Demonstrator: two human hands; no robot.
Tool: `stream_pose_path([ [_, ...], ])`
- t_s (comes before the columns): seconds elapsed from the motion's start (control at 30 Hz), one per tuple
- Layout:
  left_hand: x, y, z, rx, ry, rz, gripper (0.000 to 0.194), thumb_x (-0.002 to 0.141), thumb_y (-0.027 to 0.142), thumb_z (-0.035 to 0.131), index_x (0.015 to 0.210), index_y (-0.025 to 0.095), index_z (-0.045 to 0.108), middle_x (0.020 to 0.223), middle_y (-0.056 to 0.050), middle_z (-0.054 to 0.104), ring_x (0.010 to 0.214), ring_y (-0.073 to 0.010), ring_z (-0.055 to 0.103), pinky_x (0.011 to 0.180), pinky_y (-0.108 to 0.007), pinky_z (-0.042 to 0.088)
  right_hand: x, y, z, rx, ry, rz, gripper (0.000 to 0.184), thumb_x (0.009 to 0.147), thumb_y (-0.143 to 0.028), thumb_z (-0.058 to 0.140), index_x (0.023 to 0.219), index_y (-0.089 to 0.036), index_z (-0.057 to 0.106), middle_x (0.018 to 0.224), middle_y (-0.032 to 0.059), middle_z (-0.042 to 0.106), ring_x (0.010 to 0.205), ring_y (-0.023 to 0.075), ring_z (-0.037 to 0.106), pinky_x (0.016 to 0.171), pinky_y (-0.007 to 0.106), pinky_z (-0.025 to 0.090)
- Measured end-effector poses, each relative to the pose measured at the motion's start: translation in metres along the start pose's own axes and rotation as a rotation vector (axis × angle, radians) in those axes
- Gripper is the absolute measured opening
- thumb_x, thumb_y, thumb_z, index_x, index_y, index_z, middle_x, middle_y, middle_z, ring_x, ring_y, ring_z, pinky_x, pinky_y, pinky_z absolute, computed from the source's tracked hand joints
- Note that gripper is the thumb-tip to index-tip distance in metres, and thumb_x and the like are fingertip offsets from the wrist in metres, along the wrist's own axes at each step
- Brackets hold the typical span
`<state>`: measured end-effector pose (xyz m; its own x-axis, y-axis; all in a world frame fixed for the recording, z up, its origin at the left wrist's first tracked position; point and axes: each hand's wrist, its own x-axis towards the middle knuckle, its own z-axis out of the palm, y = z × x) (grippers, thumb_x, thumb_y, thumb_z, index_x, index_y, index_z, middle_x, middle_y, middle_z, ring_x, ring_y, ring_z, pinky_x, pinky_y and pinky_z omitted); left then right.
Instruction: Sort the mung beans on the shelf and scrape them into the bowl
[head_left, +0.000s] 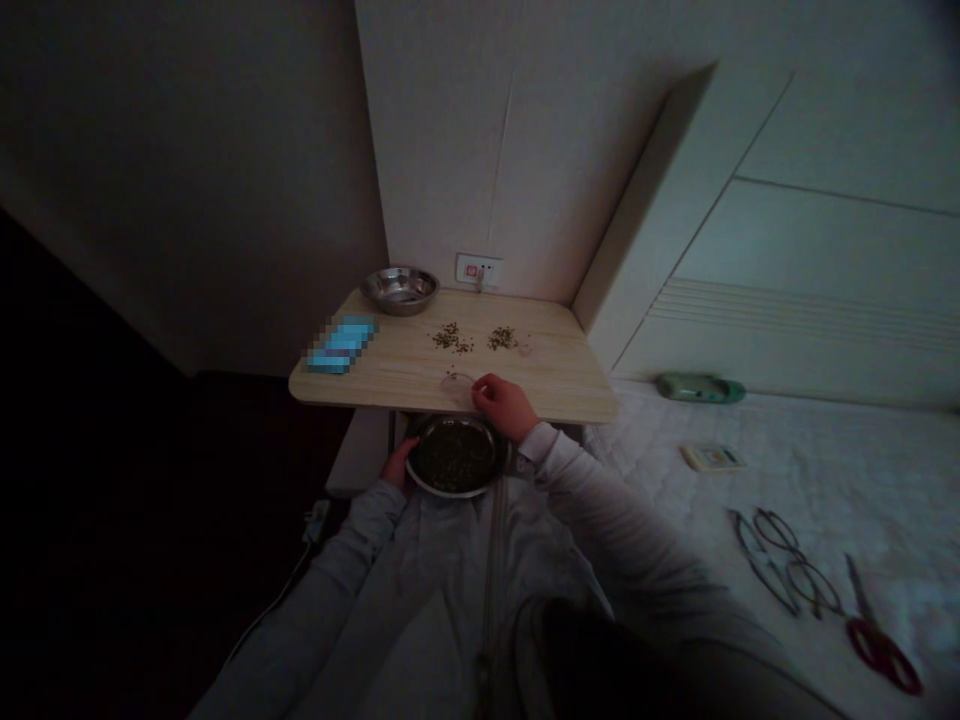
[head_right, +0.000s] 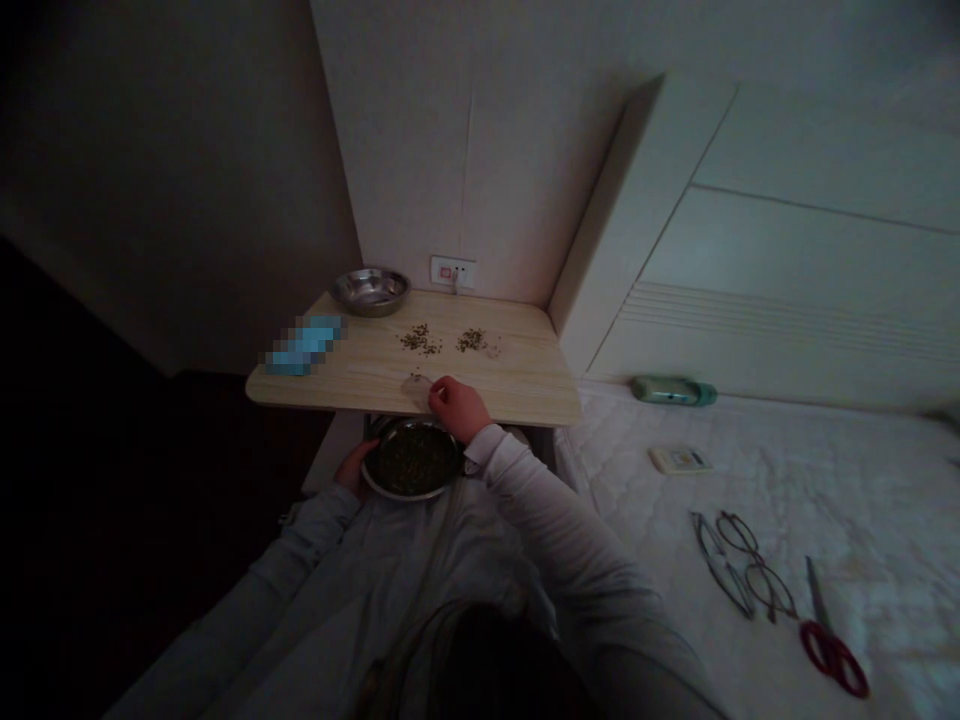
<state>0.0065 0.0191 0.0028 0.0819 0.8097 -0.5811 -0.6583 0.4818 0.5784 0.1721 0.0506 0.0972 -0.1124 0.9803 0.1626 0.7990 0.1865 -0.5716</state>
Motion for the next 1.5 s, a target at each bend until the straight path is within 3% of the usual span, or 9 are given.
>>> stream_pose_path([
  [0.23,0.002,-0.001,-0.003,-0.006,-0.002,0.0,0.016,0.066,0.02,0.051,0.073,0.011,0.063,0.065,-0.008,0.067,0.069,-0.0199,0.062,0.067,-0.03,0.047,0.005,0.0,0.002,-0.119,-0.021,0.058,0.02,0.074,-0.029,0.043,0.086,-0.019,0.056,0.07,0.0024,0.064,0.065,0.014,0.057,0.056,0.023,0.038],
  [0.7,0.003,0.0,-0.004,-0.034,-0.034,-0.022,0.025,0.067,0.02,0.051,0.086,0.01,0.063,0.07,-0.007,0.068,0.073,-0.021,0.062,0.07,-0.033,0.047,-0.003,0.006,0.005,-0.115,0.01,0.12,0.028,0.078,-0.03,0.038,0.098,-0.017,0.053,0.069,0.0023,0.065,0.067,0.0138,0.058,0.06,0.023,0.037],
  [1.0,-0.003,0.002,0.001,-0.013,-0.016,0.012,0.018,0.069,0.019,0.048,0.073,0.009,0.063,0.063,-0.008,0.067,0.065,-0.0182,0.062,0.066,-0.029,0.047,-0.007,0.013,0.0,-0.125,0.012,0.155,0.028,0.078,-0.032,0.038,0.097,-0.018,0.054,0.07,0.0024,0.065,0.068,0.0139,0.058,0.059,0.023,0.037],
  [1.5,-0.011,0.004,0.006,0.025,0.032,0.023,0.019,0.07,0.019,0.047,0.065,0.012,0.063,0.056,-0.005,0.065,0.056,-0.015,0.061,0.061,-0.026,0.047,0.012,0.024,-0.005,-0.164,0.007,0.229,0.029,0.076,-0.032,0.038,0.098,-0.02,0.053,0.074,0.0028,0.065,0.07,0.0147,0.058,0.062,0.024,0.04],
])
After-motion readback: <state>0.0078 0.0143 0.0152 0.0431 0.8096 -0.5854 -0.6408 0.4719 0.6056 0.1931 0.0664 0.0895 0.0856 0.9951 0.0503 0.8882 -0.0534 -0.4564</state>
